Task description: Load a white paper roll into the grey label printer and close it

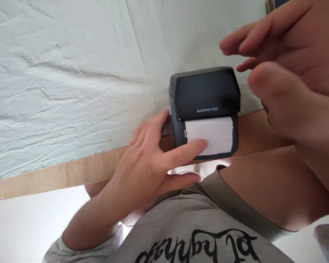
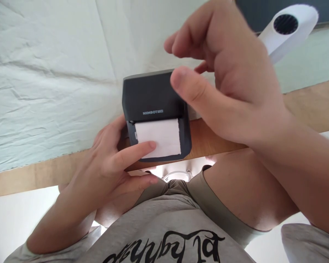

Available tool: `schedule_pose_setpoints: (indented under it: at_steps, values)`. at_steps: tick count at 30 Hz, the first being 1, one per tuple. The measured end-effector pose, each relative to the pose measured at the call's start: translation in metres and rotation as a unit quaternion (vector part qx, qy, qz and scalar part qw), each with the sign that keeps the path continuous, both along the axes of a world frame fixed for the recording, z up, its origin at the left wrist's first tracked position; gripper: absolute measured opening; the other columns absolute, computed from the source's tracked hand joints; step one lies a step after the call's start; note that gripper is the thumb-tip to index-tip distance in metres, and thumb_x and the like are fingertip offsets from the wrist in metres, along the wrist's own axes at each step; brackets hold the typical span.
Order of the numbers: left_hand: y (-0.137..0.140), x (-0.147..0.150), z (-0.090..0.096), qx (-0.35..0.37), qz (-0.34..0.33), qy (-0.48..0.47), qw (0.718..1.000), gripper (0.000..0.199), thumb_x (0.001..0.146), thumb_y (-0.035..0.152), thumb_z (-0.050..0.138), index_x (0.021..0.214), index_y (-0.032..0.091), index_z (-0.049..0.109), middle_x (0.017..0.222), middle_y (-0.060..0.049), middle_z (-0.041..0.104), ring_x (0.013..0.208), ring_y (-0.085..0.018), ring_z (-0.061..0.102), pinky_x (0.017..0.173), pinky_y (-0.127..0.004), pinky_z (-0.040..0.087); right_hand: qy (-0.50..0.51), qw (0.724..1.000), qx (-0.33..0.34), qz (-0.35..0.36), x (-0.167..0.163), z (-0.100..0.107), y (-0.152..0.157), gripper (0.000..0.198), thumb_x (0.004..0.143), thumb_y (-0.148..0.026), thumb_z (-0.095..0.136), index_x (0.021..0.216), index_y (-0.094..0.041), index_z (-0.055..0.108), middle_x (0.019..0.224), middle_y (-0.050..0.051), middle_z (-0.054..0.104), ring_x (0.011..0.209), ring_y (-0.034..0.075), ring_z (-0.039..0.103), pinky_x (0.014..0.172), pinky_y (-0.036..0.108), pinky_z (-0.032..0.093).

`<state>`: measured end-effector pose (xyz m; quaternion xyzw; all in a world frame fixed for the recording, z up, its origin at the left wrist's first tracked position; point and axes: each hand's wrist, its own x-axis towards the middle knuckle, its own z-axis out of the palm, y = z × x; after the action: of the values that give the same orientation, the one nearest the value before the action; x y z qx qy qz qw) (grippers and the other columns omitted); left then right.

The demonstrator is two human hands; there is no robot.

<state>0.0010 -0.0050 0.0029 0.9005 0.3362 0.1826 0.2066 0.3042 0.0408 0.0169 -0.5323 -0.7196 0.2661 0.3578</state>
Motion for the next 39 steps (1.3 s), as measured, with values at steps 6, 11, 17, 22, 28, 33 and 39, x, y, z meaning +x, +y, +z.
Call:
schedule_pose_setpoints:
  at_steps: [6, 11, 17, 22, 28, 33, 39]
  values:
    - [-0.002, -0.001, -0.001, -0.002, 0.004, 0.005, 1.0, 0.061, 0.115, 0.046, 0.087, 0.168, 0.042, 0.057, 0.186, -0.021, 0.05, 0.174, -0.051, 0.057, 0.129, -0.077, 0.064, -0.024, 0.992, -0.092, 0.079, 0.003, -0.001, 0.009, 0.062, 0.111, -0.084, 0.062, 0.146, -0.032, 0.064, 0.155, 0.0, 0.069, 0.139, 0.02, 0.072, 0.111, 0.049, 0.066]
    - [-0.004, 0.001, -0.007, -0.008, 0.041, -0.015, 0.999, 0.081, 0.12, 0.07, 0.071, 0.188, 0.05, 0.031, 0.186, -0.016, 0.056, 0.172, -0.045, 0.062, 0.133, -0.074, 0.062, -0.022, 0.988, -0.125, 0.092, 0.005, 0.001, 0.015, 0.079, 0.101, -0.1, 0.062, 0.146, -0.035, 0.065, 0.149, -0.002, 0.07, 0.128, 0.017, 0.073, 0.104, 0.046, 0.067]
    - [-0.002, 0.004, -0.013, -0.007, 0.09, -0.017, 0.996, 0.101, 0.116, 0.085, 0.066, 0.195, 0.044, 0.02, 0.178, -0.016, 0.063, 0.162, -0.044, 0.068, 0.131, -0.063, 0.064, -0.046, 0.978, -0.166, 0.117, 0.005, 0.001, 0.02, 0.081, 0.102, -0.096, 0.063, 0.155, -0.035, 0.061, 0.142, 0.004, 0.068, 0.116, 0.015, 0.07, 0.095, 0.038, 0.066]
    - [0.003, 0.005, -0.013, -0.007, 0.091, -0.013, 0.996, 0.086, 0.12, 0.085, 0.054, 0.19, 0.04, 0.033, 0.174, -0.018, 0.066, 0.155, -0.043, 0.073, 0.124, -0.063, 0.067, -0.052, 0.977, -0.169, 0.116, 0.003, 0.004, 0.023, 0.07, 0.098, -0.071, 0.07, 0.155, -0.033, 0.058, 0.145, 0.008, 0.066, 0.12, 0.021, 0.071, 0.11, 0.049, 0.067]
    - [0.002, 0.007, -0.017, -0.007, 0.108, -0.011, 0.994, 0.088, 0.121, 0.087, 0.046, 0.192, 0.042, 0.021, 0.18, -0.015, 0.064, 0.164, -0.042, 0.068, 0.13, -0.064, 0.064, -0.048, 0.984, -0.132, 0.112, 0.002, -0.01, 0.011, 0.073, 0.111, -0.079, 0.047, 0.166, -0.031, 0.051, 0.153, 0.009, 0.065, 0.13, 0.021, 0.068, 0.121, 0.048, 0.064]
    - [0.006, 0.002, -0.016, -0.045, 0.102, 0.003, 0.994, 0.105, 0.114, 0.09, 0.063, 0.194, 0.032, 0.025, 0.183, -0.019, 0.061, 0.168, -0.047, 0.064, 0.136, -0.064, 0.059, -0.062, 0.987, -0.108, 0.097, -0.002, -0.014, 0.0, 0.075, 0.115, -0.075, 0.038, 0.171, -0.025, 0.047, 0.155, 0.01, 0.065, 0.136, 0.022, 0.067, 0.128, 0.05, 0.055]
    - [0.008, 0.005, -0.012, -0.051, 0.119, 0.043, 0.991, 0.112, 0.106, 0.085, 0.081, 0.188, 0.021, 0.039, 0.186, -0.022, 0.058, 0.171, -0.048, 0.059, 0.138, -0.062, 0.057, -0.073, 0.992, -0.056, 0.083, -0.003, -0.016, -0.004, 0.078, 0.119, -0.079, 0.033, 0.171, -0.023, 0.051, 0.161, 0.012, 0.062, 0.152, 0.024, 0.063, 0.137, 0.048, 0.053]
